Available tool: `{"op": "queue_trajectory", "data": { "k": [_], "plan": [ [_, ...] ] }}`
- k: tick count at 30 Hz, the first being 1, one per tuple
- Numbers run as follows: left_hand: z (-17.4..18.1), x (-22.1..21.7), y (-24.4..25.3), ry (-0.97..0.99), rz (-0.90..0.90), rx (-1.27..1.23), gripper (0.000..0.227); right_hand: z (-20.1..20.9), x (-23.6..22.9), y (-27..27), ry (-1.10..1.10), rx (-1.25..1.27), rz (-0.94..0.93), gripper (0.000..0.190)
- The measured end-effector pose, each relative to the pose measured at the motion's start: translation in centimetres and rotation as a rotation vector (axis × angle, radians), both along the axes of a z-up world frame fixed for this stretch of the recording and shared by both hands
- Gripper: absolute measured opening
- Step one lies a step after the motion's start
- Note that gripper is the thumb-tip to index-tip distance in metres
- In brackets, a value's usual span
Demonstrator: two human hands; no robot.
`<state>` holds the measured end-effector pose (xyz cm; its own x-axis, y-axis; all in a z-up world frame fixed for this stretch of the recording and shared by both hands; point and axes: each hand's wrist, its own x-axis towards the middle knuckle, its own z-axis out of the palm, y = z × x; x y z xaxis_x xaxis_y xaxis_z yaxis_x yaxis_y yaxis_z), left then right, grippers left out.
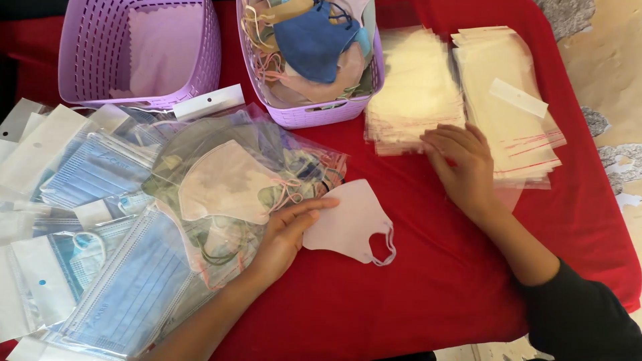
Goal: The person picks up several cloth face masks from a basket and places them into individual plastic zip-top bags on a red table.
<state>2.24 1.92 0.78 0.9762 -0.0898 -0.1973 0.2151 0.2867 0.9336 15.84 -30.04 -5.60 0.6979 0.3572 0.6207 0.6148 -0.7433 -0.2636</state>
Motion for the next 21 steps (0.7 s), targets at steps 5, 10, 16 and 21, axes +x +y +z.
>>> {"op": "queue_trajectory", "data": {
  "k": [5,10,16,21],
  "plan": [
    [-3.3,-0.2,0.4,0.04,-0.123,-0.132,0.049,0.9,-3.5,3.3,0.134,0.156,0.26,0.009],
    [-4.0,-0.2,0.1,0.043,-0.119,-0.078,0.05,0.9,-6.2,5.7,0.078,0.092,0.505,0.008],
    [-2.8,-0.3,-0.6,0.124,0.066,0.093,0.041,1.7,-7.0,6.8,0.095,0.141,0.559,0.012],
    [-2.2,-0.5,-0.6,-0.081,0.164,0.133,0.028,3.8,-6.9,6.5,0.715,0.505,0.293,0.044]
  ]
}}
